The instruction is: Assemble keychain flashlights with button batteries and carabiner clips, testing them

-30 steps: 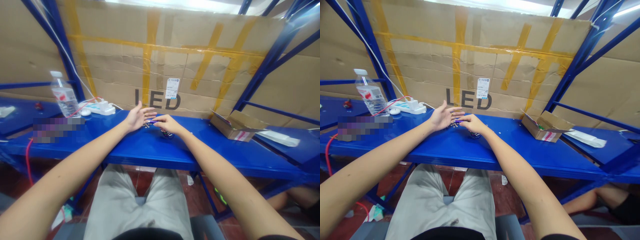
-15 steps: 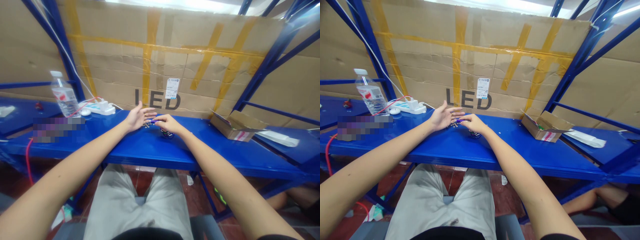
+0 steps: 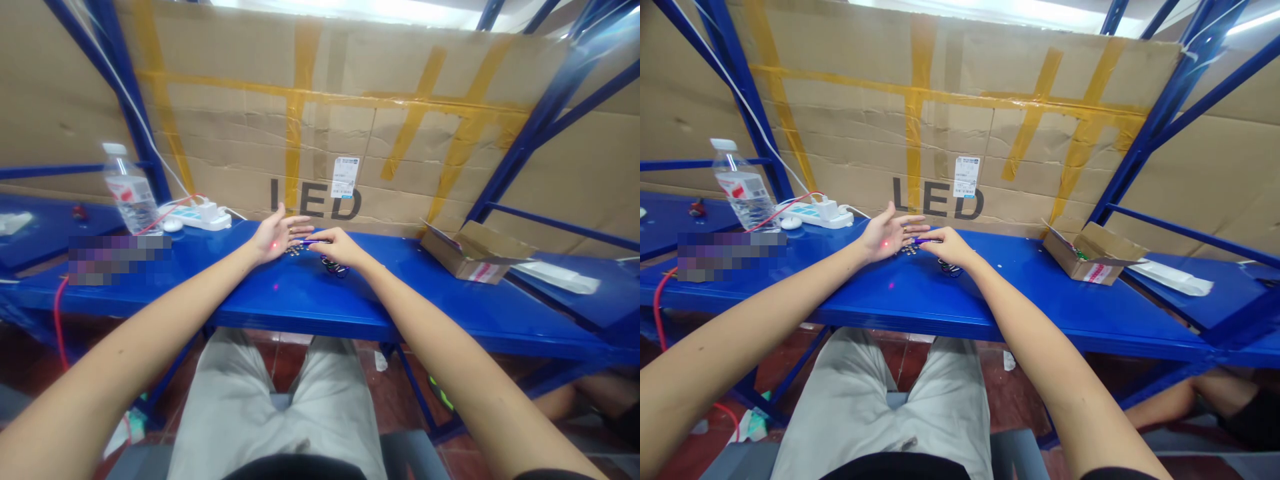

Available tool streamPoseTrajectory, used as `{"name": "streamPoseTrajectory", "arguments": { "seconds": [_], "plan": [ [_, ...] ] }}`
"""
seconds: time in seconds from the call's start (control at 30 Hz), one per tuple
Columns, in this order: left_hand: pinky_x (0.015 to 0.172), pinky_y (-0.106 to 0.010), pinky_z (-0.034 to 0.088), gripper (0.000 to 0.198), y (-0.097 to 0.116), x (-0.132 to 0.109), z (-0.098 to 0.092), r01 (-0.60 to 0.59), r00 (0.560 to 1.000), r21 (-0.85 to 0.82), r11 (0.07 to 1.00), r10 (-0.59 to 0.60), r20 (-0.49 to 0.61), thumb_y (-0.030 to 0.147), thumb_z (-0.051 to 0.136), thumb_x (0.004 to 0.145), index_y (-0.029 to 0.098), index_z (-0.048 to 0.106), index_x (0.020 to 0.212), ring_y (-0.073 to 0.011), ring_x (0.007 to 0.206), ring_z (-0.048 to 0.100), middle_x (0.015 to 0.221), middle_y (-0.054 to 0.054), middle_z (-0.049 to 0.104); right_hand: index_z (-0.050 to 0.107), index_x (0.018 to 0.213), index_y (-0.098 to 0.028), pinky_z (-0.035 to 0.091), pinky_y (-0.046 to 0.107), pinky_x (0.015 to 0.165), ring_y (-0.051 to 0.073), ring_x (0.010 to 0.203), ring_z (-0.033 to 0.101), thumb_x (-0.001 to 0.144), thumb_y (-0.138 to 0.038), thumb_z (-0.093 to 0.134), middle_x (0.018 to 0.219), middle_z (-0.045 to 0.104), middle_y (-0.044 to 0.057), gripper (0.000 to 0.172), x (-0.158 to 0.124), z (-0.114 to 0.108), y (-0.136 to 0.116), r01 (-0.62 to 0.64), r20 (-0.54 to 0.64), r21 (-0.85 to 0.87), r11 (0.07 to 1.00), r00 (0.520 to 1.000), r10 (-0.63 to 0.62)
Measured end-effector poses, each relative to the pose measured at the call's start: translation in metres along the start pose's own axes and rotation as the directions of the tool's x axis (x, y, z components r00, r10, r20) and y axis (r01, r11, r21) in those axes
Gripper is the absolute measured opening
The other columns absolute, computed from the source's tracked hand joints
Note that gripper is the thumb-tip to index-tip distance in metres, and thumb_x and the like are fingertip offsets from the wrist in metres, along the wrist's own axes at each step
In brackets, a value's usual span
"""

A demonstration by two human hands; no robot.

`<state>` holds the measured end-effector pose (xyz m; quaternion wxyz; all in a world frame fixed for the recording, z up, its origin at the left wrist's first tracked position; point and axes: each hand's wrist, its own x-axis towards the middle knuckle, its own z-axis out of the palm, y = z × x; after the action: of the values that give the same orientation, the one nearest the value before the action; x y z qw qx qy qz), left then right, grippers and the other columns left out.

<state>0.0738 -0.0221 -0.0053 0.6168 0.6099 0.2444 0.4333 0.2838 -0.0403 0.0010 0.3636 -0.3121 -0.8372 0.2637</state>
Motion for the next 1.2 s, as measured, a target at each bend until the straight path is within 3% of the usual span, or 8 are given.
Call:
{"name": "streamPoseTrajectory", "arguments": {
  "seconds": [0.7,0.87,0.93,1.0,1.1,1.2],
  "plan": [
    [0.104,-0.049,0.045,0.092,0.002,-0.001,0.001,-0.013,1.0,0.025,1.0,0.012,0.002,0.085,0.033,0.083,0.015,0.059,0.135,-0.0387,0.13,0.054,0.132,-0.02,0.065,0.08,0.103,-0.014,0.054,0.035,0.085,0.023,0.088,0.071,0.079,-0.026,0.067,0.102,0.079,0.008,0.03,0.001,0.0,0.006,-0.034,-0.029,-0.022,0.999,0.999,0.034],
    [0.099,-0.048,0.048,0.081,0.001,0.001,-0.001,-0.075,0.995,0.128,0.989,0.082,-0.049,0.082,0.043,0.083,0.016,0.065,0.125,-0.0364,0.123,0.06,0.125,-0.018,0.069,0.078,0.107,-0.015,0.052,0.037,0.091,0.022,0.093,0.07,0.083,-0.025,0.063,0.106,0.078,0.008,0.03,0.003,-0.001,0.007,0.003,-0.041,-0.054,0.999,0.999,-0.006],
    [0.097,-0.046,0.049,0.067,-0.002,0.003,-0.002,-0.123,0.978,0.287,0.95,0.165,-0.127,0.073,0.055,0.083,0.017,0.068,0.118,-0.0326,0.115,0.064,0.118,-0.016,0.072,0.076,0.104,-0.015,0.051,0.037,0.093,0.022,0.094,0.069,0.083,-0.023,0.062,0.104,0.078,0.008,0.026,0.004,-0.002,0.009,-0.01,-0.094,-0.105,0.994,0.996,0.0],
    [0.095,-0.044,0.049,0.051,-0.006,0.004,-0.003,-0.167,0.949,0.5,0.85,0.276,-0.152,0.058,0.069,0.079,0.017,0.07,0.109,-0.0285,0.106,0.066,0.11,-0.013,0.074,0.074,0.099,-0.014,0.051,0.037,0.091,0.022,0.092,0.068,0.082,-0.021,0.063,0.1,0.076,0.008,0.022,0.004,-0.003,0.01,-0.053,-0.15,-0.15,0.987,0.988,0.03],
    [0.092,-0.042,0.05,0.036,-0.009,0.003,-0.002,-0.213,0.93,0.698,0.683,0.362,-0.07,0.043,0.074,0.077,0.017,0.072,0.1,-0.0243,0.096,0.067,0.102,-0.009,0.075,0.07,0.098,-0.014,0.052,0.034,0.083,0.019,0.083,0.066,0.081,-0.022,0.062,0.093,0.074,0.006,0.02,0.004,-0.003,0.012,-0.104,-0.139,-0.139,0.985,0.987,0.084],
    [0.085,-0.039,0.051,0.031,-0.009,0.001,0.0,-0.222,0.942,0.739,0.637,0.336,-0.007,0.041,0.072,0.079,0.017,0.072,0.099,-0.0224,0.088,0.066,0.095,-0.008,0.074,0.067,0.099,-0.014,0.051,0.031,0.075,0.017,0.077,0.064,0.083,-0.024,0.062,0.088,0.072,0.005,0.02,0.003,-0.001,0.014,-0.116,-0.082,-0.104,0.988,0.991,0.107]
  ]
}}
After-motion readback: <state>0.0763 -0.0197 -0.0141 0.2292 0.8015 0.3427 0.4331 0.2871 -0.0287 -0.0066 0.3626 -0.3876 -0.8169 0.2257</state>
